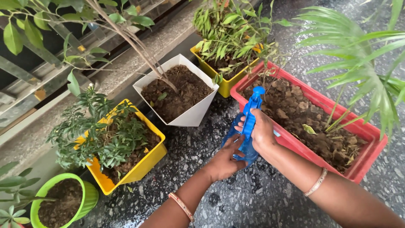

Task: The person uses a blue spray bottle to mist water onto several potted plants arranged on a balcony floor. The person moves the bottle from plant to plant, spraying the soil and leaves of each one in sequence.

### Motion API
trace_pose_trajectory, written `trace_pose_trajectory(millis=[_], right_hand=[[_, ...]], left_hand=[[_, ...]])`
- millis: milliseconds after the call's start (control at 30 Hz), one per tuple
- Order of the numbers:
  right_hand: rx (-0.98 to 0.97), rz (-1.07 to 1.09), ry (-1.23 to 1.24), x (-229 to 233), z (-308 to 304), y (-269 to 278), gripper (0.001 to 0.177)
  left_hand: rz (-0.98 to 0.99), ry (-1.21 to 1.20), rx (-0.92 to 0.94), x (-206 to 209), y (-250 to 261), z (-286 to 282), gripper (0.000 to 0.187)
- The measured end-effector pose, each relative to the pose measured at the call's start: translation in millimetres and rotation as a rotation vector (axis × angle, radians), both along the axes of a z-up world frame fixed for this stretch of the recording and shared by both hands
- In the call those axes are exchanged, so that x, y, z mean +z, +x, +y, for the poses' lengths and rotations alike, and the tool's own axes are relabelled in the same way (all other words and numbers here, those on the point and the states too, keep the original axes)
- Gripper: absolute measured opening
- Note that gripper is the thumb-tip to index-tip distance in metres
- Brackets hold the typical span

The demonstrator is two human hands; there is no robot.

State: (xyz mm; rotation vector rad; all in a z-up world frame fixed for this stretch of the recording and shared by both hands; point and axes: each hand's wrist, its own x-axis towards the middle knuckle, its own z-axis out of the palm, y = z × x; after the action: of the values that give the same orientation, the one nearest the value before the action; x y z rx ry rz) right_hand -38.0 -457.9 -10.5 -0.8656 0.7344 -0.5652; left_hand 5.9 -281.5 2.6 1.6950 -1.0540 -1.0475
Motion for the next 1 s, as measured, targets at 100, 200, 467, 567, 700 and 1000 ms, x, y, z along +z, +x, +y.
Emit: trace_pose_trajectory(millis=[100, 200, 467, 567, 700, 1000], right_hand=[[0.096, 0.0, 0.005, 8.3, 2.9, 6.9, 0.042], [0.219, 0.06, 0.009, 16.4, 10.5, 18.2, 0.04], [0.485, -0.006, -0.047, 1.0, 34.8, 76.2, 0.035], [0.509, -0.02, -0.047, -5.0, 46.2, 93.2, 0.031], [0.53, 0.042, -0.021, 2.0, 59.1, 106.3, 0.033], [0.593, 0.182, -0.022, 14.0, 70.2, 110.5, 0.034]], left_hand=[[0.01, -0.015, 0.032, -3.6, -0.9, 2.6, 0.094], [-0.024, 0.004, 0.062, -4.0, -1.7, 13.0, 0.094], [0.041, -0.116, 0.35, -14.9, 10.0, 39.9, 0.089], [0.062, -0.098, 0.448, -18.8, 16.9, 46.6, 0.086], [0.012, -0.199, 0.499, -30.3, 30.1, 55.9, 0.077], [0.402, -0.364, 0.921, -33.6, 63.8, 57.4, 0.082]])
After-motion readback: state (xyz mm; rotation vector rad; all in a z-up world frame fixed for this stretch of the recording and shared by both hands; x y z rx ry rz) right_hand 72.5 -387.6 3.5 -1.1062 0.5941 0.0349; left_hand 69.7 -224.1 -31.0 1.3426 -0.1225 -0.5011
